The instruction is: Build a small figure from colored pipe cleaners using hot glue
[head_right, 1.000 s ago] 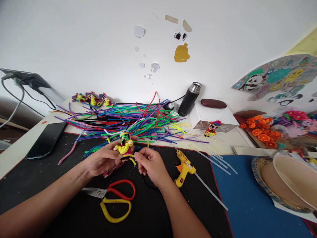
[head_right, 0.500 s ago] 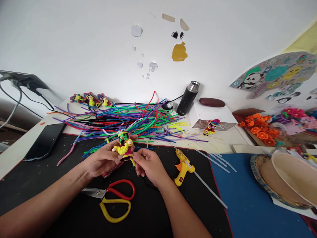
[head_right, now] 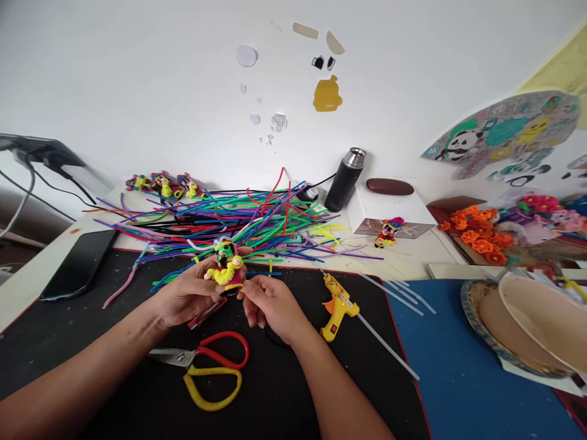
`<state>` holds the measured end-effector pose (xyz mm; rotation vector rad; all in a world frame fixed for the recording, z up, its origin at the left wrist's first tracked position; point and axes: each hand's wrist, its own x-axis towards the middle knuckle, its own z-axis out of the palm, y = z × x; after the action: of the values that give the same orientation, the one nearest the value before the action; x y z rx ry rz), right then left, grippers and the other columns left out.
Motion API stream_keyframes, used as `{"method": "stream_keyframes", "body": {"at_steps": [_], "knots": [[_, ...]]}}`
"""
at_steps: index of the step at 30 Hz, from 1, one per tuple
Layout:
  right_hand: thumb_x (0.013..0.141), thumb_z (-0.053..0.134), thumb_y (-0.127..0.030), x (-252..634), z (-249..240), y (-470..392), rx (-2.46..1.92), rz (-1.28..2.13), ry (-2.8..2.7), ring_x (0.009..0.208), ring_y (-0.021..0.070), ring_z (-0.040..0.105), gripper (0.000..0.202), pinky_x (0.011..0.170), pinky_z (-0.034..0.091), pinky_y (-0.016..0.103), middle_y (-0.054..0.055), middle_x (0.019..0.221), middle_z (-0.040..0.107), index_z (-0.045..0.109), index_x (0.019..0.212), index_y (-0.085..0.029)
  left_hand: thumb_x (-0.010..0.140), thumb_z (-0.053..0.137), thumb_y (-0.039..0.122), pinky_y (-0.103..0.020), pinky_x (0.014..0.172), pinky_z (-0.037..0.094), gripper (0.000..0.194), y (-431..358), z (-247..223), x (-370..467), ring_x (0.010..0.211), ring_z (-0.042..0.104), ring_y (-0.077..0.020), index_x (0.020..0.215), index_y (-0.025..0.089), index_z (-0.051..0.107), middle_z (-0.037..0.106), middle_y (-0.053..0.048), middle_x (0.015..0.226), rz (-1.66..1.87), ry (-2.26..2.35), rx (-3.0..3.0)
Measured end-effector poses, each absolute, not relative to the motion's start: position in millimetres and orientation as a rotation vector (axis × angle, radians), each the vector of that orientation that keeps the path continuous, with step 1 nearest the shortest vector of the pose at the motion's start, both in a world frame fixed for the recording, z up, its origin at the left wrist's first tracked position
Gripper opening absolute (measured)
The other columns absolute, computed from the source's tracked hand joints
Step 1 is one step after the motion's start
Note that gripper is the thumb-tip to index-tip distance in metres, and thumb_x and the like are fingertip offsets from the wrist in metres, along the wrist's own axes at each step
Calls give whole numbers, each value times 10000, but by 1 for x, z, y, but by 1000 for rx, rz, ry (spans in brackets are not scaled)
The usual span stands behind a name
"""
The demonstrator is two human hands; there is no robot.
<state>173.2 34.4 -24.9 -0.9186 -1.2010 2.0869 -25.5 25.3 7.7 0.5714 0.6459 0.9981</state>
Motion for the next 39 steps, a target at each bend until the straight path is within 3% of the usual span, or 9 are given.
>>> {"method": "stream_keyframes", "body": {"at_steps": [4,13,20,28,32,35,39], "knots": [[835,772,-685,175,-21,34,-921,2122,-1136,453,91,512,534,396,263,212,-36,577,571,662,808,-163,653,872,49,-240,804,552,784,27,3,-27,886,719,-181,1394,221,682,781,-51,982,1006,666,588],[827,842,-561,177,-17,34,-849,2159,-1005,458,77,483,484,409,267,209,-60,570,525,557,706,-189,654,873,57,-223,824,537,698,27,4,-25,901,728,-177,1321,192,723,788,-46,956,984,644,596],[819,852,-526,175,-16,33,-833,2104,-990,436,73,447,446,400,266,203,-74,531,497,581,713,-188,656,842,9,-242,843,525,754,28,1,-25,912,716,-177,1370,198,689,786,-53,987,988,644,537],[818,848,-491,176,-19,36,-855,1998,-926,425,76,434,413,385,258,196,-74,531,501,578,723,-194,714,883,57,-248,810,550,399,32,-8,-23,862,693,-155,1092,133,777,754,-57,959,947,663,514],[823,841,-474,177,-21,37,-870,1939,-924,415,75,429,406,381,259,195,-76,522,498,568,711,-197,745,874,46,-229,792,560,434,30,-13,-25,838,690,-129,1154,143,765,748,-48,1008,935,642,461],[822,837,-474,178,-19,37,-880,1920,-928,414,75,426,394,381,261,194,-80,523,496,572,726,-199,754,900,94,-245,833,570,431,26,-15,-27,910,719,-159,1156,159,760,753,-54,1045,913,592,446],[830,819,-505,179,-17,37,-901,1866,-989,418,77,422,416,391,280,197,-82,519,498,549,724,-208,797,925,281,-309,881,588,478,22,-17,-27,978,733,-209,1227,186,740,758,-70,1076,892,535,441]]}}
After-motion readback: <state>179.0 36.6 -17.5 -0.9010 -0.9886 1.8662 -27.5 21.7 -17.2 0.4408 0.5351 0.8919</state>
